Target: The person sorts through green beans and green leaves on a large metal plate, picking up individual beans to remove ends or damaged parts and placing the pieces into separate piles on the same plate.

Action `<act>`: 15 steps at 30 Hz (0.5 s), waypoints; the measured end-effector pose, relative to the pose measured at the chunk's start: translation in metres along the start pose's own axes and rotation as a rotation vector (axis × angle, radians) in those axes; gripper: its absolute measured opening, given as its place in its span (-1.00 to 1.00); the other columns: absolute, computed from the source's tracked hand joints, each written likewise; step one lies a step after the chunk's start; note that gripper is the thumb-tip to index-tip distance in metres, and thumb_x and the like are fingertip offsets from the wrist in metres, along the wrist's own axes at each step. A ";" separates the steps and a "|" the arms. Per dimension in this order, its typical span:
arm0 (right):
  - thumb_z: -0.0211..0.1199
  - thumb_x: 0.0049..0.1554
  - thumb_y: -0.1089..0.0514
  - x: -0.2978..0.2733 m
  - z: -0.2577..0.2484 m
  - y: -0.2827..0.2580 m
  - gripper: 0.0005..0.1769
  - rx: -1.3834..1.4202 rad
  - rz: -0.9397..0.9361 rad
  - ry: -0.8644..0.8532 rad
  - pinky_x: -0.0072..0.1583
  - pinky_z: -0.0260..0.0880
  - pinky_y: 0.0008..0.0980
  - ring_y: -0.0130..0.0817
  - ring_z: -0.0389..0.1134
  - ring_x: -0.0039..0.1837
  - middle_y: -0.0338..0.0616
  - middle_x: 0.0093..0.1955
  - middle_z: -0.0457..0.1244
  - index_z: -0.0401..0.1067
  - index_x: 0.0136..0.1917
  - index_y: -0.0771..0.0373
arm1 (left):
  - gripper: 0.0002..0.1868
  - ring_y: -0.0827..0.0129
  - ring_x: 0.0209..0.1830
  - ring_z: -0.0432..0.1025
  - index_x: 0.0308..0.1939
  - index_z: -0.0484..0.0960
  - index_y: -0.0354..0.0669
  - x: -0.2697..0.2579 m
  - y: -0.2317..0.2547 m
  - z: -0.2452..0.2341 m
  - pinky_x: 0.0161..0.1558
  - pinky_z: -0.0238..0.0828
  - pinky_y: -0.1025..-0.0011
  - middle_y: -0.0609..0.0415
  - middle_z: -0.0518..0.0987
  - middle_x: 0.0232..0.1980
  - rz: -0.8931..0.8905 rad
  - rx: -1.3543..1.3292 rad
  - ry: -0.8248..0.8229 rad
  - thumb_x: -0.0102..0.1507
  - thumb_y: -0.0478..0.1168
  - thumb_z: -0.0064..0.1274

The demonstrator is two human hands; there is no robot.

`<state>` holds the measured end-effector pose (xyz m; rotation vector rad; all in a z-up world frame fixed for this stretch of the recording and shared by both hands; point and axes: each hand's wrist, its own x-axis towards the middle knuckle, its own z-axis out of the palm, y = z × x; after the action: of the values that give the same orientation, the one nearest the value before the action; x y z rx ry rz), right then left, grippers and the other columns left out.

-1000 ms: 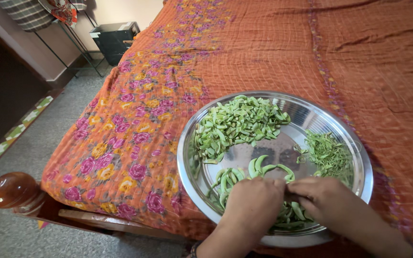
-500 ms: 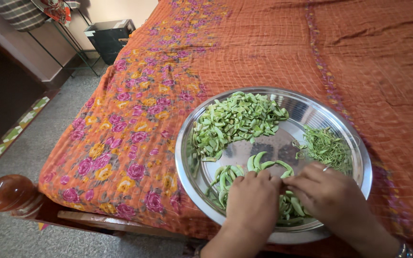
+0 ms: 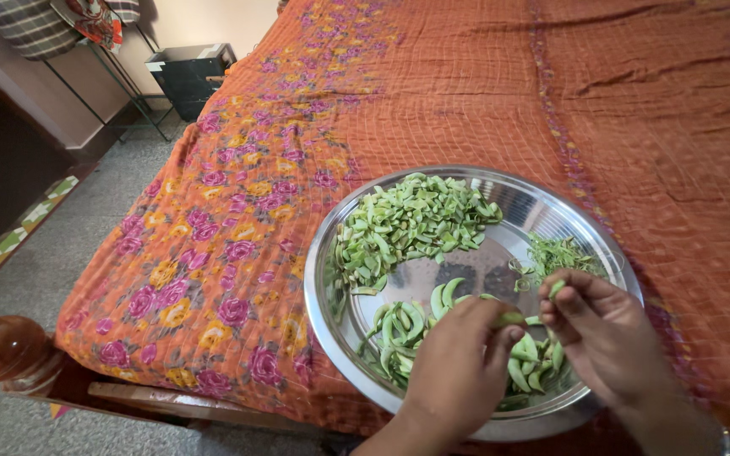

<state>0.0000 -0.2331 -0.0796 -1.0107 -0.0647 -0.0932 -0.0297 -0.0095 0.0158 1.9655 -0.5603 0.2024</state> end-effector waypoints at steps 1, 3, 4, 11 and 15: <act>0.26 0.25 0.23 0.003 -0.003 -0.003 -0.82 -0.002 -0.004 -0.003 0.09 0.43 -0.43 -0.43 0.38 0.01 -0.12 0.00 0.36 0.46 0.10 0.37 | -0.88 0.08 -0.18 0.49 -0.08 0.63 -0.16 0.002 0.002 -0.001 -0.15 0.42 0.18 -0.02 0.58 -0.16 0.004 0.000 0.003 0.33 -0.23 0.13; 0.24 0.13 0.24 0.005 -0.005 -0.010 -0.67 -0.066 0.238 -0.032 0.05 0.44 -0.42 -0.43 0.39 -0.06 -0.11 -0.05 0.38 0.51 0.17 0.35 | -0.70 0.22 -0.42 0.42 0.02 0.67 -0.05 0.005 0.005 -0.005 -0.33 0.41 0.27 0.01 0.53 -0.31 -0.218 -0.185 -0.015 0.20 -0.21 0.26; 0.24 0.13 0.24 0.005 -0.004 -0.010 -0.67 -0.065 0.235 -0.034 0.05 0.44 -0.42 -0.43 0.39 -0.06 -0.11 -0.05 0.38 0.51 0.17 0.35 | -0.70 0.22 -0.42 0.42 0.02 0.67 -0.05 0.006 0.005 -0.006 -0.33 0.41 0.27 0.01 0.53 -0.31 -0.215 -0.183 -0.014 0.20 -0.21 0.26; 0.27 0.13 0.27 -0.002 0.014 -0.008 -0.75 -0.137 0.282 -0.156 0.07 0.46 -0.35 -0.38 0.43 0.00 -0.10 0.00 0.39 0.44 0.10 0.37 | -0.81 0.33 -0.36 0.52 -0.12 0.76 -0.01 0.002 -0.006 0.000 -0.31 0.48 0.35 0.07 0.60 -0.31 -0.055 -0.111 0.062 0.18 -0.26 0.28; 0.28 0.11 0.26 -0.003 0.014 -0.006 -0.75 -0.208 0.310 -0.084 0.09 0.46 -0.33 -0.39 0.44 0.01 -0.11 -0.03 0.40 0.50 0.05 0.44 | -0.83 0.16 -0.29 0.54 -0.19 0.74 -0.04 0.001 -0.014 0.001 -0.22 0.45 0.25 0.06 0.63 -0.30 0.127 0.133 0.215 0.13 -0.28 0.26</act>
<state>-0.0034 -0.2238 -0.0674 -1.2205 0.0257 0.2298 -0.0220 -0.0056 0.0044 2.0052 -0.5416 0.5360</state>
